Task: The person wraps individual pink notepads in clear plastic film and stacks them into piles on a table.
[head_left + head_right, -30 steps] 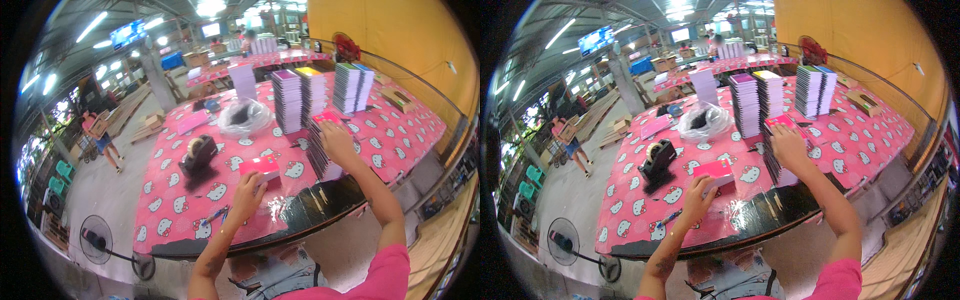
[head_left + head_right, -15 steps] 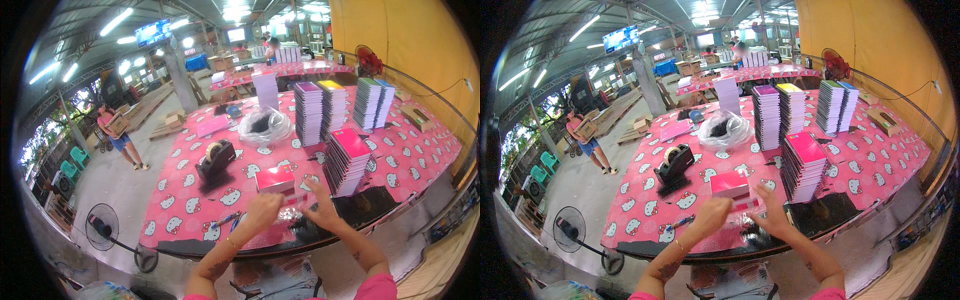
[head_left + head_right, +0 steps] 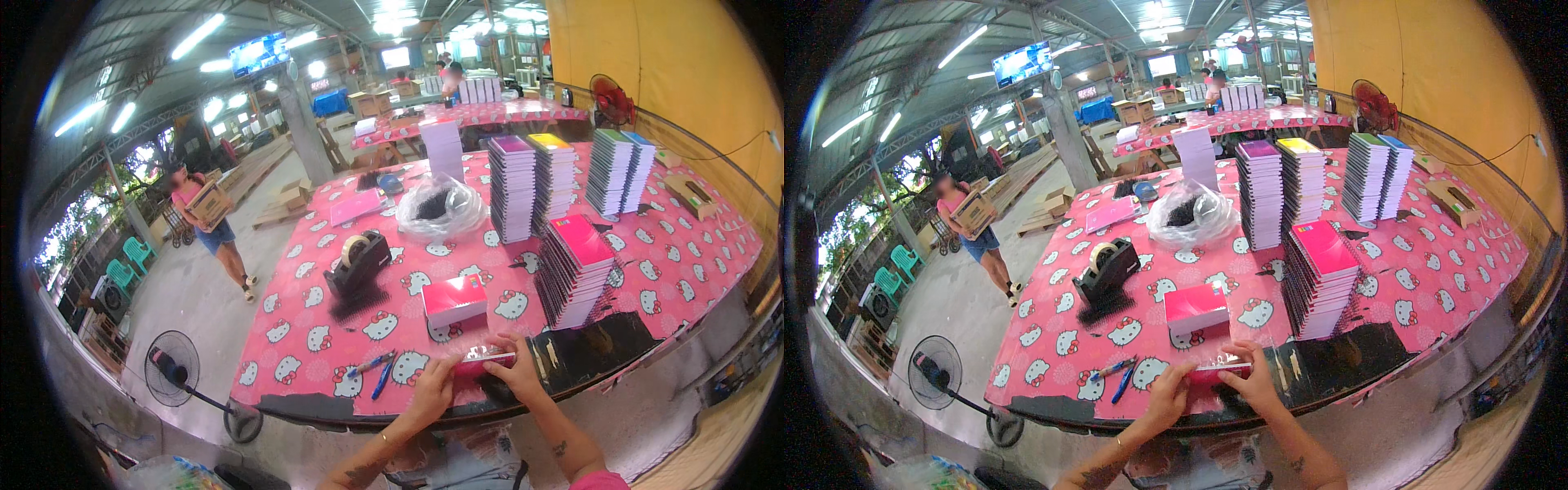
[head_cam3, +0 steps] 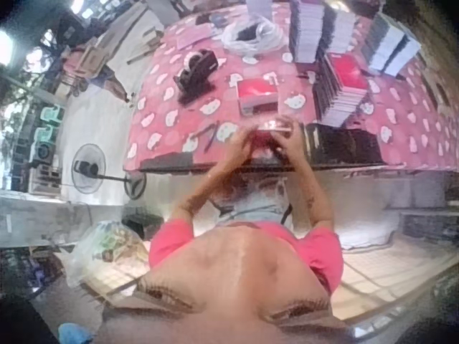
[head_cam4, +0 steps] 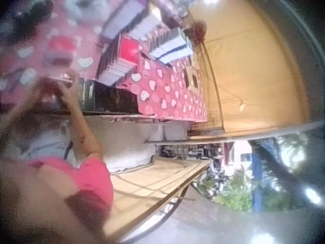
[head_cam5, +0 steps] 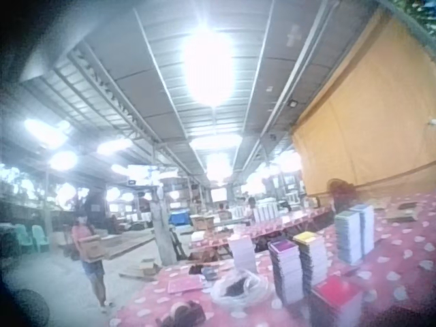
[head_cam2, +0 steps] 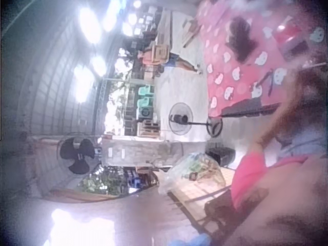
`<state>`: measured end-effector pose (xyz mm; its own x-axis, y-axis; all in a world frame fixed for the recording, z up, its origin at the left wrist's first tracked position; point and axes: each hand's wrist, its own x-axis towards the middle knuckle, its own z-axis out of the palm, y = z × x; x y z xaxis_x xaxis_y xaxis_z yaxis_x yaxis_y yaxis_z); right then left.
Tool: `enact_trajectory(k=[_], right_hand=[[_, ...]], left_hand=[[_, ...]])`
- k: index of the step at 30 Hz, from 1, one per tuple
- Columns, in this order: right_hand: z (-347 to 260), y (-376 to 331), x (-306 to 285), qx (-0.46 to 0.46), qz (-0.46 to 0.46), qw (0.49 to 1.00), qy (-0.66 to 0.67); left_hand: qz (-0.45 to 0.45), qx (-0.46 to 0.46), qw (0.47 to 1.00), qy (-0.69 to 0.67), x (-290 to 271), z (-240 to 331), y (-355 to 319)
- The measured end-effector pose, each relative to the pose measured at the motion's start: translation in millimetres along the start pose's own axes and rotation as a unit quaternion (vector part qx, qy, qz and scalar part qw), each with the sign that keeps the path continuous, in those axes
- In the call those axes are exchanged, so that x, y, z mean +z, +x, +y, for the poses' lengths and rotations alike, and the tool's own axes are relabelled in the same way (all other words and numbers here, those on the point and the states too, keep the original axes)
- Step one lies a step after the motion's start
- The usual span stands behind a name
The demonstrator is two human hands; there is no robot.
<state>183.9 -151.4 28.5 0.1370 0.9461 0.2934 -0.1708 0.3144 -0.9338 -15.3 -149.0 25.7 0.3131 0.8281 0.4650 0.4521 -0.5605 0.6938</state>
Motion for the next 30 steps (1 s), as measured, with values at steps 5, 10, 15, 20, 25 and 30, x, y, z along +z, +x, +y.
enact_trajectory(k=[5, 10, 15, 20, 25, 30], right_hand=[[-8, -12, -19, 0.112, -0.091, 0.989, -0.021], [6, -17, -17, 0.112, -0.117, 0.986, -0.025], [12, -16, -29, 0.113, -0.106, 0.988, -0.001], [9, -21, -21, 0.094, -0.109, 0.989, -0.025], [9, -21, -21, 0.107, -0.105, 0.988, -0.020], [10, -18, -22, 0.105, -0.113, 0.988, -0.015]], left_hand=[[-0.006, 0.021, 0.999, -0.046, -8, 9, 4], [-0.027, -0.043, 0.999, -0.014, 9, 10, -6], [-0.026, -0.053, 0.995, -0.085, 2, -25, 10], [0.142, 0.004, 0.925, 0.352, -114, -121, 87], [0.041, -0.024, 0.911, 0.411, -123, -165, 87], [0.119, -0.019, 0.933, 0.338, -105, -129, 91]])
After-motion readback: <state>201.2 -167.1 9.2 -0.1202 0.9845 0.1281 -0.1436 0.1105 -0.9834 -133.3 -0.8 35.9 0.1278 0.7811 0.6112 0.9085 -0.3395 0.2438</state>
